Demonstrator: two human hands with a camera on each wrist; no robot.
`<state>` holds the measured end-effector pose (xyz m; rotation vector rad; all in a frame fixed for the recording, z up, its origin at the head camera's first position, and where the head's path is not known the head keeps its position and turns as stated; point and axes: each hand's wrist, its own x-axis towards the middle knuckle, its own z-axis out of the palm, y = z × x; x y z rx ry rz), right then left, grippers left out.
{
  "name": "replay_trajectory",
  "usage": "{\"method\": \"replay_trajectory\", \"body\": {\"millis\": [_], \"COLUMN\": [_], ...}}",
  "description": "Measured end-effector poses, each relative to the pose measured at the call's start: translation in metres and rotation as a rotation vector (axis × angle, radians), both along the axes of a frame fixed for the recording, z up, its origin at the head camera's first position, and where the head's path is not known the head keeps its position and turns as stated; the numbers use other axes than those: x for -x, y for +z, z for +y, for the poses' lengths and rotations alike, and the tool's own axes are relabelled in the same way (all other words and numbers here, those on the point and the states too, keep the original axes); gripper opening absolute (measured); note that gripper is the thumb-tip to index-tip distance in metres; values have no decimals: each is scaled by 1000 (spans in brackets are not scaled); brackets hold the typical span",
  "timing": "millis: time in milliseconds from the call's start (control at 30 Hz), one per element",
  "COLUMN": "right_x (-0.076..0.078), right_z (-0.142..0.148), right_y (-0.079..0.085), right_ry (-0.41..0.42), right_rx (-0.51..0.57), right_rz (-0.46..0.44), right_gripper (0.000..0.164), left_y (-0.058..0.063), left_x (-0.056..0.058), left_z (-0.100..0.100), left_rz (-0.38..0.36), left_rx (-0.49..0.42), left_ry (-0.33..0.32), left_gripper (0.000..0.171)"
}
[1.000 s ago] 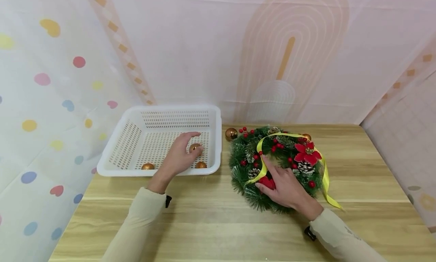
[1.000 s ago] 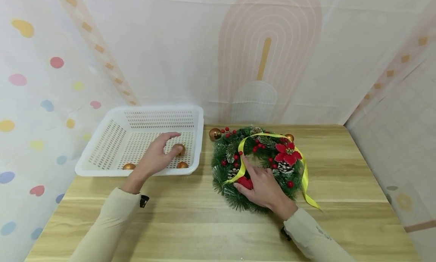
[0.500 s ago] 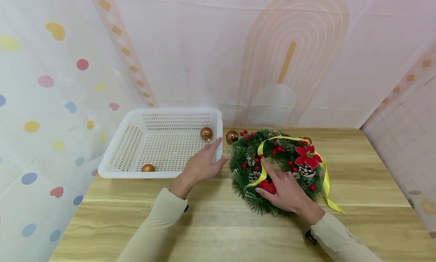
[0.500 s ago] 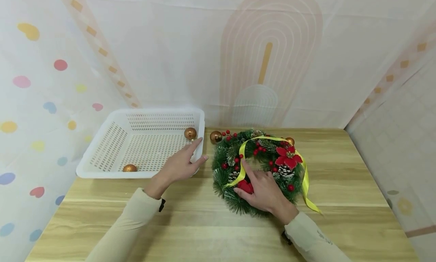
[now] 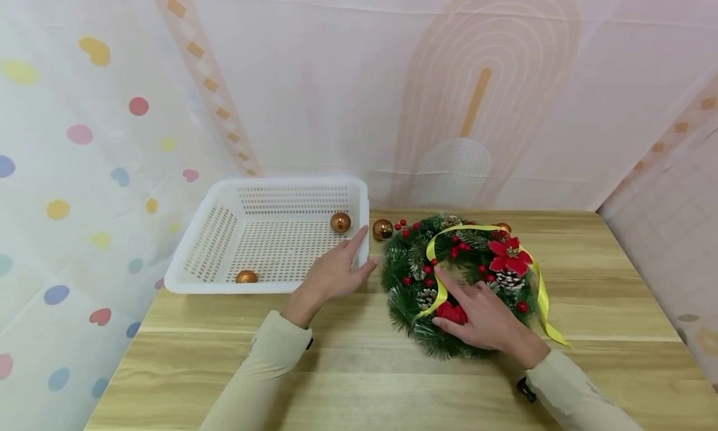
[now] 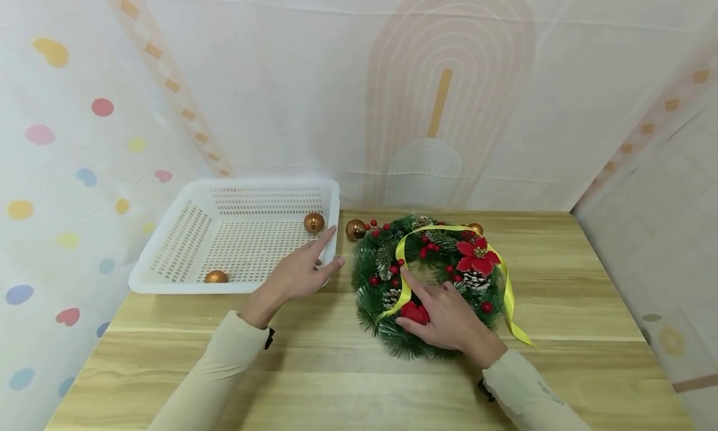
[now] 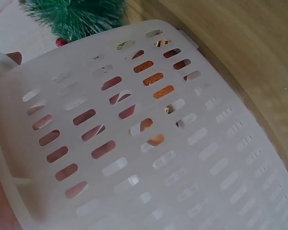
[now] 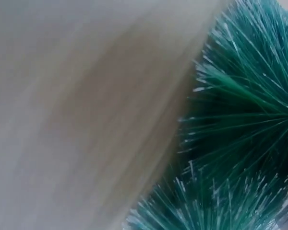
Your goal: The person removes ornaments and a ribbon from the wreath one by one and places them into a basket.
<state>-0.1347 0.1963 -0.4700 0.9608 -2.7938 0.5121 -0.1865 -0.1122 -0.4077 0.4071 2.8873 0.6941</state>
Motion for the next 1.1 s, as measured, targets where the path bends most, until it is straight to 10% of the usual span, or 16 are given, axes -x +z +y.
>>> {"method": "replay_trajectory", "body": {"millis": [367, 733, 1100], "right_x": [-2, -9, 2], "right_z": [19, -44, -86], "right_y": [12, 53, 25], "right_ry": [19, -260, -539], "right_rx": [-80, 88, 36], "right_rz": [28, -100, -293], "right_gripper": [97, 95, 96], "left_y": [-1, 0, 0], "left_x": [1, 1, 0], "left_z": [1, 0, 0], "left_rz": [30, 30, 26], "left_rx": [-12, -14, -23], "left_ry": [-25, -28, -13], "left_gripper": [74, 75, 74]}}
